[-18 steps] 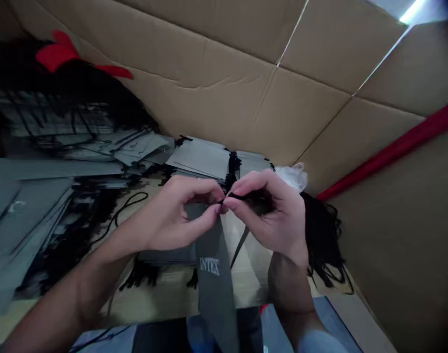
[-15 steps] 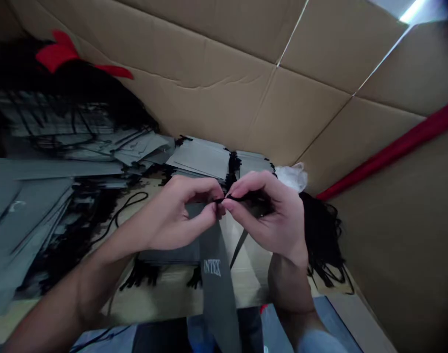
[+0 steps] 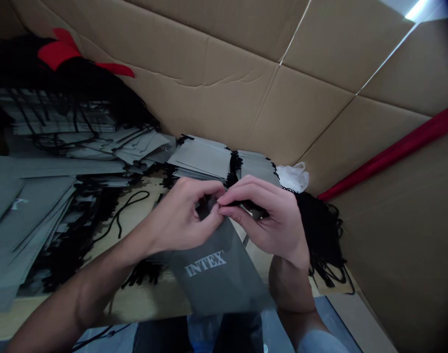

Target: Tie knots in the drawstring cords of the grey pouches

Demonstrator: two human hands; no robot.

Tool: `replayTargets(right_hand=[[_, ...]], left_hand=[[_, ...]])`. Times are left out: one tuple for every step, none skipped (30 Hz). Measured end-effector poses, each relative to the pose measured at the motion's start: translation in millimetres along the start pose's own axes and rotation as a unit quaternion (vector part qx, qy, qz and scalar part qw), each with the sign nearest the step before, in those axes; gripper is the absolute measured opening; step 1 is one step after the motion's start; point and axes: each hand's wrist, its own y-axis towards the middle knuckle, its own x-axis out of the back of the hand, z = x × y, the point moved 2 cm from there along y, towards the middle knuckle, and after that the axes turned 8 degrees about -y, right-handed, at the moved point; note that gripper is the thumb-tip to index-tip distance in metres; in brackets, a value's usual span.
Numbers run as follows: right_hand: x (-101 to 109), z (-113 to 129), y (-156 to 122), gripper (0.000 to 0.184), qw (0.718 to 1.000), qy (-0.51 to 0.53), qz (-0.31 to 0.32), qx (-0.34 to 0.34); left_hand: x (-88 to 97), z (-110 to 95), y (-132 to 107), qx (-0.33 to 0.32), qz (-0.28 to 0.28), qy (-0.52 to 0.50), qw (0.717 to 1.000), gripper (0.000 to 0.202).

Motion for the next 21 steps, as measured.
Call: replayTargets(right_hand=[[0.4,-0.3,-0.3,0.005,1.000,-0.006,0.000,0.001],[0.7,-0.9,-0.5,0.005,1.000,-0.013,0.000,0.002],[0.9,-1.8,-0.7,0.006,1.000,-0.020,0.002,0.002],[0.9,-2.9,-0.9,0.007,1.000,-0.027,0.002,0.004],[0.6,-4.1,-1.0,0.008,0.999,-0.033,0.005,0.007],[0.1,-5.3,-1.0,0.008,0.999,-0.040,0.008,0.011],[-0.6,-6.6,-1.0,0.009,0.999,-0.045,0.011,0.015],[-1.3,-7.7,-0.9,0.009,0.999,-0.047,0.014,0.018],[-1.9,-8.6,-0.8,0.010,0.999,-0.045,0.017,0.019],[-2.3,-9.2,-0.6,0.010,0.999,-0.036,0.021,0.018],[-2.5,-9.6,-0.3,0.010,0.999,-0.021,0.024,0.014],[-2.6,-9.8,-0.1,0.011,1.000,-0.002,0.026,0.007],[-2.6,-9.8,0.0,0.012,0.999,0.020,0.027,-0.003],[-2.5,-10.0,0.1,0.014,0.999,0.044,0.024,-0.015],[-2.6,-10.2,-0.1,0.016,0.997,0.070,0.017,-0.027],[-3.0,-10.6,-0.5,0.018,0.994,0.100,0.010,-0.037],[-3.8,-11.3,-1.3,0.020,0.990,0.131,0.003,-0.046],[-4.9,-12.2,-2.3,0.022,0.985,0.162,-0.004,-0.053],[-6.5,-13.4,-3.6,0.024,0.980,0.191,-0.008,-0.059],[-8.4,-14.8,-5.1,0.026,0.974,0.217,-0.010,-0.065],[-10.6,-16.2,-6.6,0.026,0.968,0.241,-0.010,-0.073]], left_hand=[[-2.6,-0.3,0.7,-0.005,-0.006,0.005,1.000,0.022],[-4.8,-0.4,1.3,-0.008,-0.013,0.011,1.000,0.023],[-6.3,-0.2,1.7,-0.008,-0.019,0.017,1.000,0.023],[-7.2,0.4,1.6,-0.004,-0.024,0.027,0.999,0.024],[-7.6,1.1,1.1,0.000,-0.023,0.040,0.999,0.025],[-7.6,2.0,0.0,0.003,-0.021,0.056,0.998,0.026],[-7.2,2.8,-1.5,0.001,-0.018,0.074,0.997,0.028],[-6.7,3.6,-3.3,-0.003,-0.013,0.092,0.996,0.029],[-6.1,4.1,-5.1,-0.010,-0.007,0.106,0.994,0.030],[-5.4,4.2,-6.8,-0.019,-0.002,0.117,0.993,0.030],[-4.5,3.9,-8.0,-0.030,-0.001,0.124,0.992,0.030],[-3.6,3.0,-8.6,-0.044,-0.001,0.127,0.991,0.031],[-2.6,1.4,-8.7,-0.064,-0.001,0.124,0.990,0.032],[-1.5,-0.8,-8.3,-0.087,-0.003,0.118,0.989,0.033],[-0.4,-3.3,-7.6,-0.109,-0.004,0.108,0.988,0.035],[0.6,-5.9,-6.7,-0.129,-0.004,0.096,0.987,0.036],[1.5,-8.2,-6.0,-0.144,-0.004,0.083,0.986,0.037],[2.2,-10.0,-5.5,-0.154,-0.004,0.069,0.986,0.037],[2.6,-11.3,-5.4,-0.158,-0.003,0.056,0.986,0.037],[2.6,-12.2,-5.8,-0.160,-0.002,0.042,0.986,0.037],[2.5,-12.6,-6.6,-0.157,-0.001,0.031,0.987,0.036]])
